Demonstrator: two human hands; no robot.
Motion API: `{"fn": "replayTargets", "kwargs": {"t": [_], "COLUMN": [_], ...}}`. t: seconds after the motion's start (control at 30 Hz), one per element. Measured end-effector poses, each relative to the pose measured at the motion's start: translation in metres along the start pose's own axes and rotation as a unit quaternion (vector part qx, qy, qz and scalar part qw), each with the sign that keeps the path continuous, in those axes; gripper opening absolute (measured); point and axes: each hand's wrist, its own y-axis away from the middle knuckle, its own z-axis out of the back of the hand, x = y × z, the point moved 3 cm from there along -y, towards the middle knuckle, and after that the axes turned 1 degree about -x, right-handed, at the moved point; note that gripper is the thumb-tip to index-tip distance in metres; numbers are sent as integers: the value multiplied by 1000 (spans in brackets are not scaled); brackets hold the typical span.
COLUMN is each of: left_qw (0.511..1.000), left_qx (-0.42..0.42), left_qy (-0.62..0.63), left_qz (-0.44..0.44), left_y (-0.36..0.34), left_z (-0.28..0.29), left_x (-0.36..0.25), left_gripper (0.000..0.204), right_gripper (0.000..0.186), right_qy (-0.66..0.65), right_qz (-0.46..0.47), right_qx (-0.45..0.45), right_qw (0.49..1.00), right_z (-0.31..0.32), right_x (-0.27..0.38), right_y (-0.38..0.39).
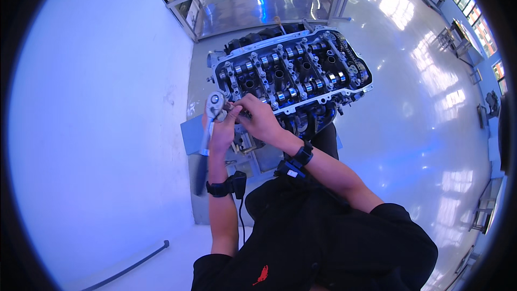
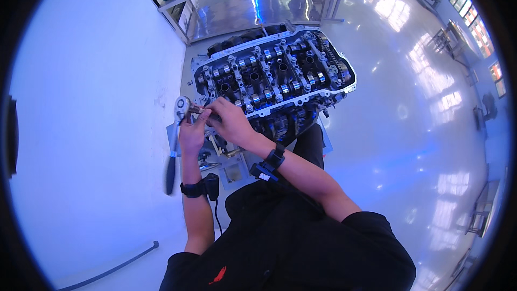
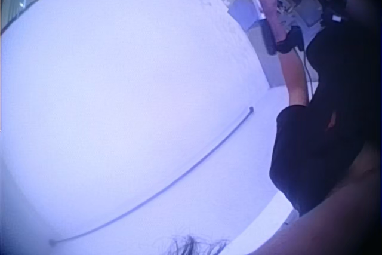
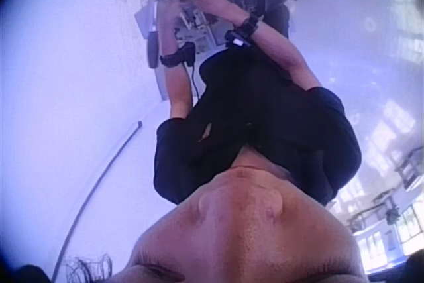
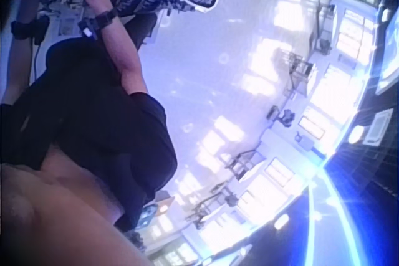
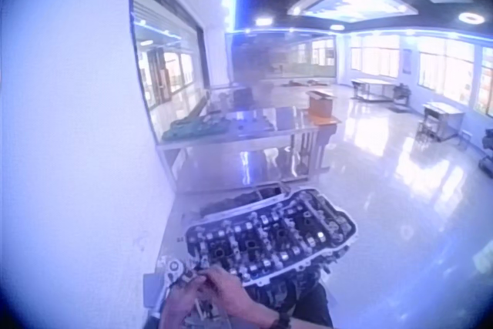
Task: Loosening or tightening bolts on an engine assembly using a ratchet wrench.
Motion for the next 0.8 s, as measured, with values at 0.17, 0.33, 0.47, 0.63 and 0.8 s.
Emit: {"fn": "replayTargets", "kwargs": {"t": [0.17, 0.33, 0.47, 0.63, 0.8], "left_qw": [999, 986, 993, 996, 998], "left_qx": [30, 67, 102, 87, 48], "left_qy": [15, -58, -17, -34, -31], "left_qz": [-22, -142, -62, -15, -21], "left_y": [0, -7, -10, -17, -17], "left_z": [-4, -9, -10, -10, -13], "left_x": [5, -15, -12, -15, -14], "left_gripper": [28, 24, 27, 17, 14], "right_gripper": [22, 30, 36, 37, 32], "right_qy": [-41, -55, -88, -45, -58], "right_qz": [-99, -65, 0, -51, 2], "right_qx": [-18, 29, -39, 39, -12], "right_qw": [994, 996, 995, 997, 998], "right_z": [4, 14, 14, 12, 10], "right_x": [-5, -5, -9, -8, 0], "right_y": [0, -4, -3, -1, -2]}}
